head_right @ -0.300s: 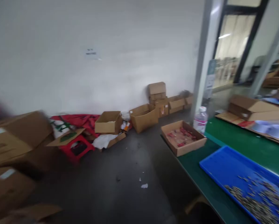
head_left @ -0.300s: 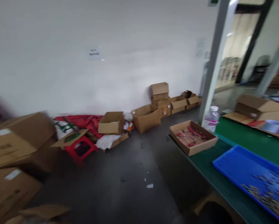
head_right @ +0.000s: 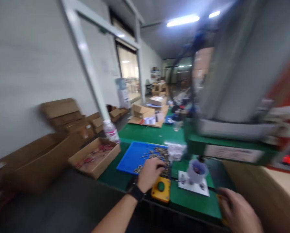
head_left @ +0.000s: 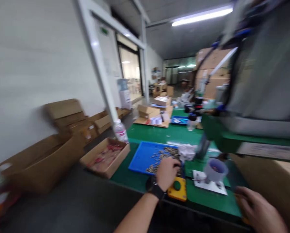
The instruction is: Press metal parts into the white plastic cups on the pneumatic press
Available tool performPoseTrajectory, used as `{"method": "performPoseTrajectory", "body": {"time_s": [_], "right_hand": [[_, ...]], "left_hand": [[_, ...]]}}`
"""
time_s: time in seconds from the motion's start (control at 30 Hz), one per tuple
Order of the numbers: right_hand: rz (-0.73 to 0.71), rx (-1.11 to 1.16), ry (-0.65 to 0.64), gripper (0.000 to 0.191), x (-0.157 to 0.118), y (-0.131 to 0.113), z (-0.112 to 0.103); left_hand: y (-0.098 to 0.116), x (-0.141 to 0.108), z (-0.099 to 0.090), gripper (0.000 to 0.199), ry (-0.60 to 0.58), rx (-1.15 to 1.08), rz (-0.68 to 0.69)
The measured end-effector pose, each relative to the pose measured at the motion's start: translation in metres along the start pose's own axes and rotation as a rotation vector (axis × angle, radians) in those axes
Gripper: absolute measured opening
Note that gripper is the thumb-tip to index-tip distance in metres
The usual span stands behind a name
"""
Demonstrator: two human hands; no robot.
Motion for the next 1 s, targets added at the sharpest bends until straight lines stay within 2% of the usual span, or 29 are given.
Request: {"method": "performPoseTrajectory", "body": {"time_s": [0.1,0.3,0.47,0.6,0.7,0.87,0.93,1.0], "right_hand": [[0.069,-0.017,-0.017,0.023,0.008,-0.008,-0.012],[0.102,-0.001,0.026,0.023,0.026,-0.039,-0.011],[0.046,0.019,0.125,0.023,0.027,-0.04,-0.012],[0.04,0.02,0.146,0.023,0.029,-0.042,-0.013],[0.049,0.021,0.149,0.023,0.031,-0.044,-0.014],[0.061,0.028,0.13,0.023,0.033,-0.045,-0.016],[0.054,0.041,0.125,0.022,0.029,-0.041,-0.014],[0.025,0.049,0.182,0.022,0.017,-0.035,-0.01]], "left_hand": [[0.018,0.027,-0.006,0.015,-0.039,-0.025,0.079],[0.056,0.05,-0.011,0.011,-0.051,-0.014,0.141],[0.086,0.067,-0.021,0.015,-0.061,-0.045,0.167],[0.1,0.073,-0.029,0.014,-0.085,-0.003,0.215],[0.11,0.075,-0.029,0.012,-0.11,0.075,0.248],[0.115,0.085,-0.031,0.012,-0.084,0.14,0.286],[0.106,0.081,-0.036,0.017,-0.048,0.142,0.286],[0.085,0.064,-0.037,0.025,0.048,0.157,0.239]]}}
Point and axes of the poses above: each hand's wrist, its own x-axis towards the middle knuckle, its own z-axis out of the palm, y = z × x, the point moved 1 cm from there along x, towards the middle knuckle, and after that the axes turned 15 degrees about x, right-handed, at the moved point
